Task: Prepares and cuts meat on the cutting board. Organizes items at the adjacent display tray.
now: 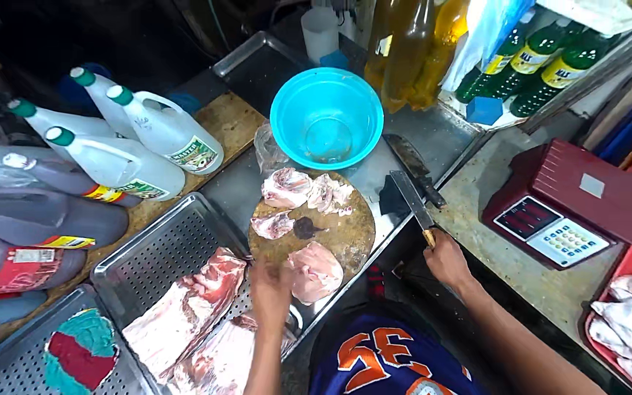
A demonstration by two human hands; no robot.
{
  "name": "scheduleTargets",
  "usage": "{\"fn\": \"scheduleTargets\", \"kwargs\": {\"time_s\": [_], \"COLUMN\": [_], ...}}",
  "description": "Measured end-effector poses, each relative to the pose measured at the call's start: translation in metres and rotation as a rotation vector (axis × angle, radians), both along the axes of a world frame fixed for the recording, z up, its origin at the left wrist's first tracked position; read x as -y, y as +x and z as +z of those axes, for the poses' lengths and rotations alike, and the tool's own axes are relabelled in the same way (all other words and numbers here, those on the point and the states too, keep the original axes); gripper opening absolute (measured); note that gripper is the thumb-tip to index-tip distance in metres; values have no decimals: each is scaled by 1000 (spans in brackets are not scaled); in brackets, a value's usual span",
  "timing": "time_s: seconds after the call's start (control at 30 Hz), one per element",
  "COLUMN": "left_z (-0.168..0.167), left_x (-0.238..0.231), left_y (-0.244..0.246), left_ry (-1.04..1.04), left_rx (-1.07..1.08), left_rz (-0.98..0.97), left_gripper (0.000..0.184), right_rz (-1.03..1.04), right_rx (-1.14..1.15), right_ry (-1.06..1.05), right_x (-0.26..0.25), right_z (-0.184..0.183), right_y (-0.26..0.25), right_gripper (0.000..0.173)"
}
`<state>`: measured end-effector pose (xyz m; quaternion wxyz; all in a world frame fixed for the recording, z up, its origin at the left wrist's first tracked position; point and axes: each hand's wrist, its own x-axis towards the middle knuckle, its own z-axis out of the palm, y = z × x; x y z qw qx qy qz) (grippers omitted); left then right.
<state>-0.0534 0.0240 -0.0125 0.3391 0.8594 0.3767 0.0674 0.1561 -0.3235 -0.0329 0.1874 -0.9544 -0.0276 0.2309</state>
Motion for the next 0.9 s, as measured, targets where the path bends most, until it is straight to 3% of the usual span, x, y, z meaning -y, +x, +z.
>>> {"fn": "scheduleTargets", "kwargs": {"time_s": [0.07, 0.13, 0.2, 0.3, 0.4, 0.5, 0.57, 0.67, 0.77, 0.9], "left_z": [-21, -39, -33, -1, 4, -25, -41, -53, -44, -33], "left_x": [12, -11, -49, -62, -11, 79, 127, 148, 139, 136], "left_y": [15, 14, -7, -39, -55, -46, -26, 4, 24, 34], "left_ry": [-28, -44, -53, -64, -175, -479, -783, -1063, -1085, -758], "left_rx": [-69, -109, -128, -187, -128, 81, 252, 472, 460, 327], "left_rz": [-88, 40, 269, 392, 493, 791, 999, 1173, 1251, 1170], "left_gripper": [75, 70, 65, 57, 42, 37, 39, 49, 57, 35], "right_rz": [54, 121, 174, 202, 202, 206, 225, 286, 301, 202], "right_rx": [-1, 11, 38, 44, 42, 33, 36, 106, 134, 97], "right_ry": [-51, -81, -80, -61, -16, -15, 4, 44, 81, 94], "right_x": [-10, -24, -43, -65, -83, -94, -89, -61, -16, 51], "right_z": [-11, -22, -33, -49, -72, -81, -77, -75, -75, -68], "right_y": [28, 49, 65, 92, 109, 112, 109, 99, 89, 73], "right_gripper": [57, 53, 52, 58, 55, 61, 64, 58, 54, 50]}}
